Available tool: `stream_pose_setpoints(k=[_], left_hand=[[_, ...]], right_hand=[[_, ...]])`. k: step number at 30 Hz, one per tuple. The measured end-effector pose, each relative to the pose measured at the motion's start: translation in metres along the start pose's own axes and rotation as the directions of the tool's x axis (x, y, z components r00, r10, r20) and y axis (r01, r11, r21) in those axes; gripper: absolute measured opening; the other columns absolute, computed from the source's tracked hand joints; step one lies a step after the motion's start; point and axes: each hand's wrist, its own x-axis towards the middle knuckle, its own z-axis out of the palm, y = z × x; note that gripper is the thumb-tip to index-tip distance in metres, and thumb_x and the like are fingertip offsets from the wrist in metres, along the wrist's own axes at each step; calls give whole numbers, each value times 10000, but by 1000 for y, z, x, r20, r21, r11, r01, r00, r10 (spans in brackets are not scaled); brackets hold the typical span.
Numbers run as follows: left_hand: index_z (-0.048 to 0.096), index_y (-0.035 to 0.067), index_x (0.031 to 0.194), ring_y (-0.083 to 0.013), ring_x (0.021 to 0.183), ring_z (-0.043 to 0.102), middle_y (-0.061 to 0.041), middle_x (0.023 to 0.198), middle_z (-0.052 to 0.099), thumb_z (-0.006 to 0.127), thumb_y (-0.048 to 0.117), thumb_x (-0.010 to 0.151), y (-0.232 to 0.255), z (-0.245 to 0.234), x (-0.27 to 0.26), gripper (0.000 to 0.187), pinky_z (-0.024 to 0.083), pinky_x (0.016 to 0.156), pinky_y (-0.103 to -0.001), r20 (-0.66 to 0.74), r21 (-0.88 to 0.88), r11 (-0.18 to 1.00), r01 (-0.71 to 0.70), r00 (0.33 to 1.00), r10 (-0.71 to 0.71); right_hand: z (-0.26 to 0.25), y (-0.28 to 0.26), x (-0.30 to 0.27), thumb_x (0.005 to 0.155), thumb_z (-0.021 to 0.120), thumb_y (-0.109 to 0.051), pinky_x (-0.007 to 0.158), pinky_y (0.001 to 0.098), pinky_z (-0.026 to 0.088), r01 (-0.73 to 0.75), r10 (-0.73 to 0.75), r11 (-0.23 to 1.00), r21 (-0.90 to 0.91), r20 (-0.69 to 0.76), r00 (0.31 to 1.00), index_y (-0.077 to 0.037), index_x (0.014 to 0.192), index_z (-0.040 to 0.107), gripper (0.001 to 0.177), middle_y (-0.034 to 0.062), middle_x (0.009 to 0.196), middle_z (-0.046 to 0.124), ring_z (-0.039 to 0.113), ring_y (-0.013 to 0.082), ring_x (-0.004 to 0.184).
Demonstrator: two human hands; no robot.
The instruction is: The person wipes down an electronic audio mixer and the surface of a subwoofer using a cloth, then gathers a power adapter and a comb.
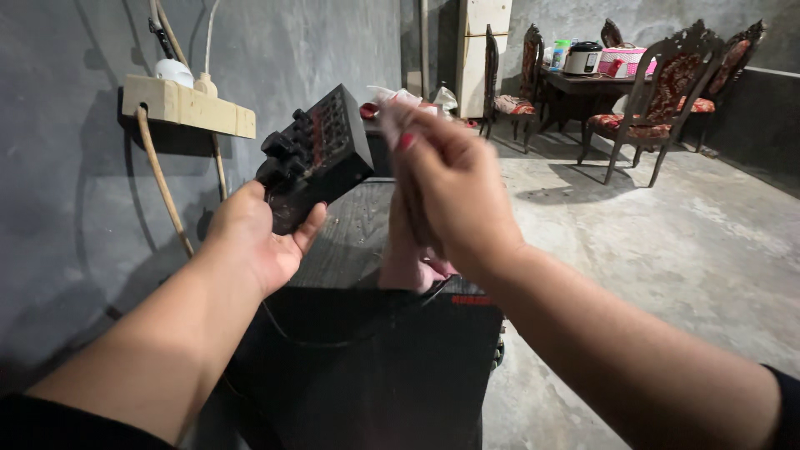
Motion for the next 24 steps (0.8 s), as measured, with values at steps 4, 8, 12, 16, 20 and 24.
stream_pose_setpoints(k=[4, 8, 12, 16, 20, 24], left_hand=[[623, 156, 1186, -181, 930, 715, -22, 1093, 710, 467, 305, 1076, -2, 9, -2, 242, 625, 670, -305, 62, 110, 993, -39, 998, 32], [608, 215, 1242, -177, 906, 696, -21, 1081, 712, 339, 346, 1065, -3, 9, -10, 347, 611, 625, -304, 92, 266, 964, -19, 996, -6], [577, 229, 1267, -183, 903, 700, -19, 1096, 728, 249, 437, 1047, -1, 9, -15, 446, 582, 564, -327, 266, 402, 912, -76, 963, -37], [604, 133, 1274, -217, 939, 728, -68, 1137, 739, 266, 464, 1078, -1, 7, -14, 512, 592, 588, -362, 263, 453, 891, -47, 961, -83], [643, 181, 1220, -195, 889, 737, -37, 1043, 765, 301, 514, 1023, 14, 0, -12, 517, 600, 635, -403, 335, 579, 806, -125, 937, -96], [693, 181, 1160, -177, 823, 757, -21, 945, 803, 349, 575, 986, 41, 0, -5, 551, 564, 618, -390, 381, 737, 649, -188, 909, -169]], right_hand=[[17, 2, -6, 1073, 521, -164, 833, 435, 545, -55, 57, 998, 40, -52, 997, -73, 1582, 531, 517, 326, 1334, 643, 618, 330, 970], [26, 17, -18, 1132, 388, -361, 1289, 392, 180, 307, -248, 864, -400, 192, 949, -21, 1649, 223, 640, 209, 1739, 199, 167, 296, 1619], [9, 18, 4, 1069, 335, -488, 1258, 377, 168, 128, -111, 964, -233, 86, 990, -64, 1646, 32, 777, 190, 1736, 115, 142, 308, 1587], [-11, 17, 40, 1058, 355, -499, 1238, 386, 244, 76, -72, 991, -114, 41, 997, -86, 1647, 89, 767, 222, 1674, 236, 267, 312, 1555], [-34, 18, 66, 1058, 458, -397, 931, 401, 544, -255, 255, 967, -1, 82, 964, -41, 1537, 423, 598, 223, 1348, 603, 607, 293, 1114], [-39, 23, 82, 1026, 447, -94, 861, 340, 642, -385, 317, 889, 249, 274, 908, -24, 1473, 528, 460, 132, 1183, 710, 745, 168, 944]])
